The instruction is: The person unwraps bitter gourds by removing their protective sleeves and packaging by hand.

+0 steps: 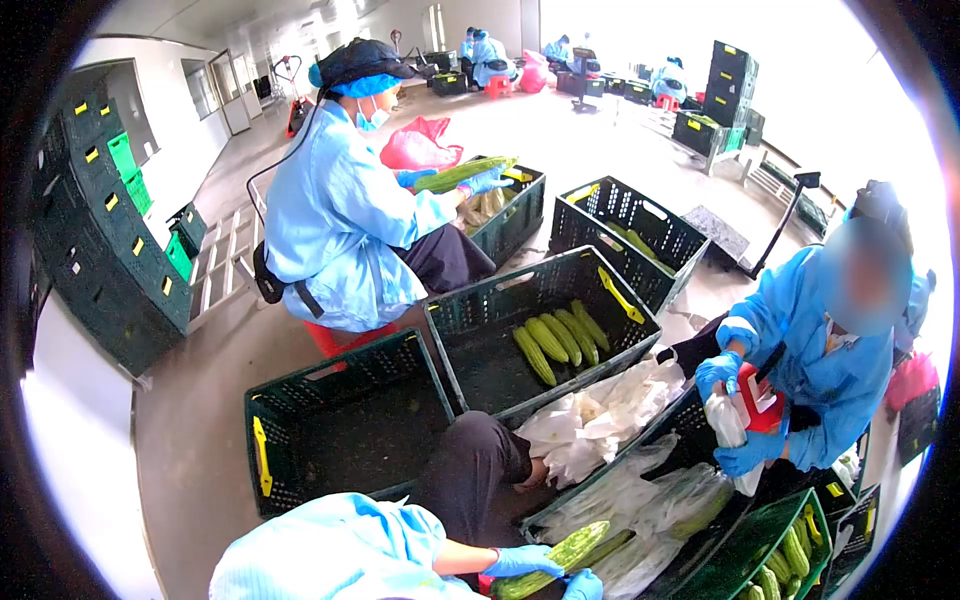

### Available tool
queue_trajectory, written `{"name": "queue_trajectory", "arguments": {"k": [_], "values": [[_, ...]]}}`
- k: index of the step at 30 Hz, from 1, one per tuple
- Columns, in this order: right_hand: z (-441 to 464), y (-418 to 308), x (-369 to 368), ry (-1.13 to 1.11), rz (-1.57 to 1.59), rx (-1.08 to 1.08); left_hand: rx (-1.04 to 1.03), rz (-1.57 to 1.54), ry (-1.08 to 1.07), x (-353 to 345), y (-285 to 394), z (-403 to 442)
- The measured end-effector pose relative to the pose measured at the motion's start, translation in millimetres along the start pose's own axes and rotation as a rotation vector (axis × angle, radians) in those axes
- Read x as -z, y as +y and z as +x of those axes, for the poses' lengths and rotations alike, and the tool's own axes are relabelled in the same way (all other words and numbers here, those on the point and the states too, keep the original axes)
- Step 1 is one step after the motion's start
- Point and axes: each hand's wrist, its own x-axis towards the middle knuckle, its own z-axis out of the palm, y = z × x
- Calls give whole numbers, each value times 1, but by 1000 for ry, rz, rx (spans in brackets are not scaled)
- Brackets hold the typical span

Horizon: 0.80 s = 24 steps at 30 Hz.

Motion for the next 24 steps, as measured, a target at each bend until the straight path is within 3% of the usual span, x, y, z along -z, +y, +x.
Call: {"name": "queue_trajectory", "arguments": {"k": [4,5,6,7,8,9,12,14,15,16,18,21,24], "values": [[38,24,-47,58,45,4,34,-12,6,2,8,-8],[33,29,-42,24,-162,336,-15,20,13,-2,19,-17],[23,22,-41,98,-179,174,60,-9,-11,-5,41,-28],[-3,-3,-3,74,-197,235,132,-31,-38,-8,54,-35],[5,-1,-13,87,-118,-11,123,-43,-56,-8,47,-32],[3,-4,-2,45,-138,62,103,-57,-47,-5,43,-25],[-3,-9,-2,149,-59,-47,98,-26,-22,-12,45,-27],[9,5,-19,113,-110,1,90,21,43,-13,50,-30],[17,16,-32,120,-36,23,50,35,43,-6,25,-16],[15,16,-29,173,25,170,17,-5,16,-8,26,-15],[-3,2,-9,347,75,158,-108,-59,-17,-10,24,-15],[-4,-2,-9,292,41,46,25,56,38,-6,25,-13],[-9,-10,4,227,76,23,29,15,39,-1,2,-5]]}}
